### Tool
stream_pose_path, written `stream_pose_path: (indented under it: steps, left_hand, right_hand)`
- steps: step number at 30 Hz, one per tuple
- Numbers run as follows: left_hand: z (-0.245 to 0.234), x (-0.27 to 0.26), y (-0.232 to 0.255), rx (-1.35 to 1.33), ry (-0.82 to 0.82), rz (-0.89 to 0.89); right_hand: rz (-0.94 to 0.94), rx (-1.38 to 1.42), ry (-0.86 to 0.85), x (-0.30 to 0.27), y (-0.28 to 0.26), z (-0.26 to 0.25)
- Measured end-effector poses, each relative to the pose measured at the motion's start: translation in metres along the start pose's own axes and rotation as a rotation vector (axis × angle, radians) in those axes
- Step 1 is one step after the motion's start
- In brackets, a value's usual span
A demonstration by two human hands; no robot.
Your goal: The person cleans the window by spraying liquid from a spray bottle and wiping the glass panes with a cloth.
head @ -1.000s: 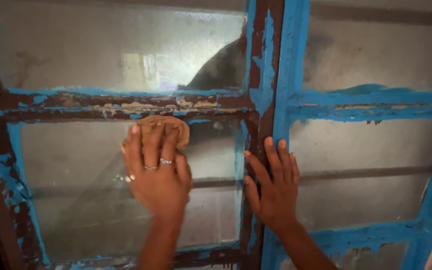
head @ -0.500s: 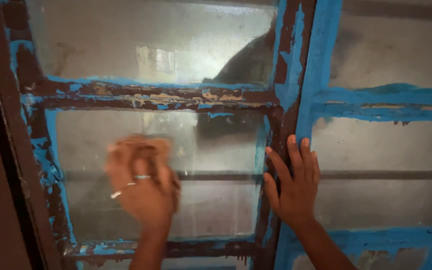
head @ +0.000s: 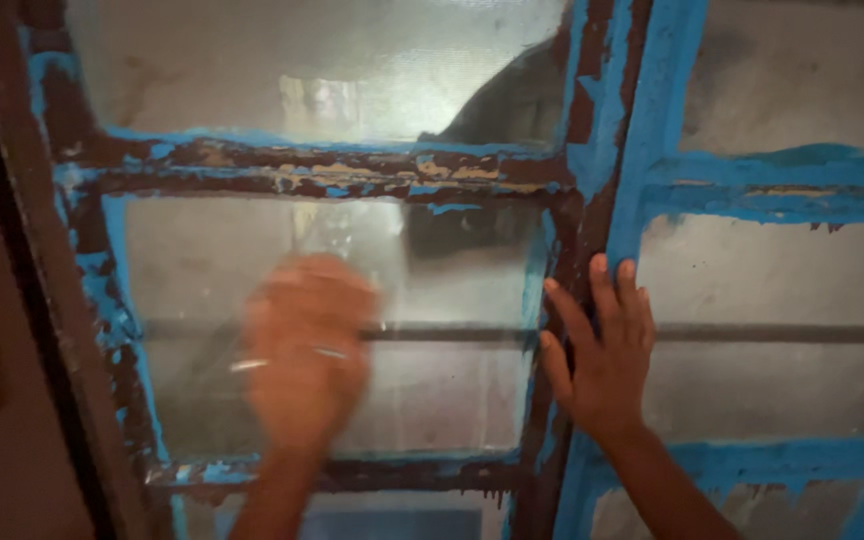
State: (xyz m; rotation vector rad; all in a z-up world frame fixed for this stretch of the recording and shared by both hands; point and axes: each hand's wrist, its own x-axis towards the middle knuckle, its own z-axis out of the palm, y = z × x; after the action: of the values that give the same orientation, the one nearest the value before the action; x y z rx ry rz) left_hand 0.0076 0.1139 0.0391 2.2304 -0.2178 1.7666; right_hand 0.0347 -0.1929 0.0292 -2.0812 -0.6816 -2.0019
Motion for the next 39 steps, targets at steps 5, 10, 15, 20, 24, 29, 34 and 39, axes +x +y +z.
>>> stream_pose_path:
  steps: [5,10,15,20,24,29,34,39]
  left_hand:
    - [0.001,0.001,-0.023,0.259,0.493,-0.155]
    - [0.047,-0.037,0.039,0.212,0.397,-0.025]
    - [0.065,-0.083,0.093,-0.006,0.217,0.253]
    - [0.036,-0.053,0.079,-0.016,-0.149,0.693]
    - [0.012,-0.016,0.065,0.221,-0.472,0.214]
    - [0.046,-0.047,0.063,0.101,0.377,-0.004]
    - [0.085,-0.096,0.099,-0.093,0.226,0.097]
    - [0.081,-0.085,0.076,0.021,0.241,0.424]
  right_hand:
    - [0.036,-0.014,0.013,-0.003,-0.003,0.004]
    - [0.026,-0.025,0.019,-0.003,-0.003,0.005]
    - [0.001,-0.036,0.004,-0.004,-0.002,0.003]
    - [-0.006,-0.024,0.010,-0.004,0.000,0.001]
    - [-0.003,-0.019,0.013,-0.006,-0.001,0.002]
    - [0.022,-0.027,0.024,-0.007,-0.002,0.006]
    - [0.039,-0.052,-0.012,-0.010,-0.001,0.006]
    - [0.004,-0.035,-0.010,-0.011,0.002,0.005]
